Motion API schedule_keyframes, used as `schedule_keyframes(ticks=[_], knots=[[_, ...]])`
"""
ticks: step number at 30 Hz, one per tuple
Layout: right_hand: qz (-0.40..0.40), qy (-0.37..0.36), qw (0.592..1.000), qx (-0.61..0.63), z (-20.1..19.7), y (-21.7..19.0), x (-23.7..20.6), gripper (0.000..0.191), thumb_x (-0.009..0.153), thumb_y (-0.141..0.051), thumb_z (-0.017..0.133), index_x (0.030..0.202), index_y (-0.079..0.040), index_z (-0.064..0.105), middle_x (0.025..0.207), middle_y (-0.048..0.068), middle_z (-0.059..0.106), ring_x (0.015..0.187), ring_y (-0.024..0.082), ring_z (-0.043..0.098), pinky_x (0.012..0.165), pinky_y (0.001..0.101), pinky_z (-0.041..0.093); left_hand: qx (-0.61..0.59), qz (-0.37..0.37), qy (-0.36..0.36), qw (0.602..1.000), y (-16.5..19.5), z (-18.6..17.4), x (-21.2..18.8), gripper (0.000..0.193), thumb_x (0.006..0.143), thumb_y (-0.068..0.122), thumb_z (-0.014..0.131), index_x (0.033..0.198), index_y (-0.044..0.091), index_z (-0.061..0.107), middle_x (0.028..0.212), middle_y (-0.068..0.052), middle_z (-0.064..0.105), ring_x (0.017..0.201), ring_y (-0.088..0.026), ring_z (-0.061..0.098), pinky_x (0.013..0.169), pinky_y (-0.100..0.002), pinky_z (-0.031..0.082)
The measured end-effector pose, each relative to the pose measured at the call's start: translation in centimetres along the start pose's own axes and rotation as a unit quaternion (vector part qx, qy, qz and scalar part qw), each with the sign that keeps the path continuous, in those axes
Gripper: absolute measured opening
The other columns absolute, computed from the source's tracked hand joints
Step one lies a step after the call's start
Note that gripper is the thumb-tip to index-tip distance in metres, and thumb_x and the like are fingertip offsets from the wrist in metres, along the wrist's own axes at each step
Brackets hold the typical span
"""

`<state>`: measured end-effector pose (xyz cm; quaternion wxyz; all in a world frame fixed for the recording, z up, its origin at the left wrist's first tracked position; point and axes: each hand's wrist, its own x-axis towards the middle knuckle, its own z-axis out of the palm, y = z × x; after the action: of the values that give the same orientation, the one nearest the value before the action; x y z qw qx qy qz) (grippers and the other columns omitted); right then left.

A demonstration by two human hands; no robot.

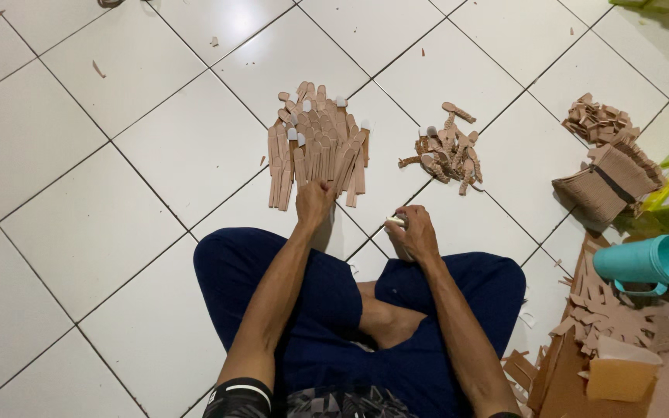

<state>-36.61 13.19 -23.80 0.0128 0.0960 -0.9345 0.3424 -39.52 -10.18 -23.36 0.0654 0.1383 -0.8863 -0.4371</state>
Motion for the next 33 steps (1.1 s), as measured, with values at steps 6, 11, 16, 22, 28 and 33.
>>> schedule_keyframes(ticks=[6,11,16,22,28,33], knots=[[0.014,0.104,0.990,0.100,-1.0,-1.1,-1.0,0.025,0.093,-0.024,0.076,0.109,-0.005,0.074,0.110,0.013,0.072,0.100,0.026,0.070,0.085,0.0374,0.056,-0.176,0.005,-0.066,0.982,0.3,-0.2,-4.4,0.019,0.089,0.020,0.074,0.094,0.002,0.074,0.080,-0.009,0.076,0.072,-0.016,0.072,0.066,-0.031,0.056],[0.083,0.059,0.944,0.313,0.4,-1.4,-4.7,0.030,0.097,-0.023,0.071,0.119,-0.003,0.071,0.104,0.006,0.074,0.093,0.012,0.070,0.080,0.0266,0.056,-0.250,0.017,-0.164,0.954,-0.1,1.1,-12.2,0.018,0.093,0.018,0.074,0.098,0.001,0.072,0.084,-0.006,0.078,0.079,-0.012,0.073,0.070,-0.028,0.057],[0.094,0.044,0.901,0.420,0.8,-1.3,-8.5,0.028,0.102,-0.021,0.071,0.114,0.004,0.075,0.094,0.005,0.072,0.083,0.008,0.064,0.075,0.0244,0.053,-0.250,0.040,-0.188,0.949,0.3,1.6,-17.0,0.019,0.092,0.018,0.075,0.100,0.000,0.071,0.091,-0.007,0.078,0.086,-0.013,0.075,0.074,-0.027,0.059],[0.098,-0.048,0.896,0.431,-1.3,-2.3,-12.4,0.023,0.093,-0.013,0.074,0.109,0.002,0.071,0.098,0.003,0.076,0.090,0.008,0.071,0.082,0.0233,0.058,-0.374,0.025,-0.158,0.914,1.6,-0.3,-18.9,0.029,0.095,0.017,0.073,0.119,0.001,0.069,0.106,-0.004,0.076,0.098,-0.011,0.073,0.084,-0.025,0.058],[0.085,-0.055,0.913,0.395,-3.2,-4.4,-14.0,0.018,0.096,-0.011,0.071,0.110,0.001,0.072,0.098,0.005,0.076,0.090,0.009,0.070,0.082,0.0242,0.057,-0.293,-0.018,-0.141,0.945,3.4,-2.5,-20.1,0.023,0.095,0.018,0.074,0.105,-0.002,0.076,0.091,-0.007,0.079,0.083,-0.010,0.072,0.073,-0.024,0.057],[0.074,-0.041,0.926,0.368,-4.1,-5.4,-14.6,0.018,0.096,-0.013,0.071,0.107,0.001,0.074,0.096,0.005,0.077,0.088,0.010,0.071,0.081,0.0248,0.058,-0.299,0.009,-0.140,0.944,4.9,-3.8,-20.5,0.021,0.092,0.018,0.075,0.103,-0.001,0.073,0.088,-0.005,0.077,0.081,-0.009,0.072,0.071,-0.023,0.058]])
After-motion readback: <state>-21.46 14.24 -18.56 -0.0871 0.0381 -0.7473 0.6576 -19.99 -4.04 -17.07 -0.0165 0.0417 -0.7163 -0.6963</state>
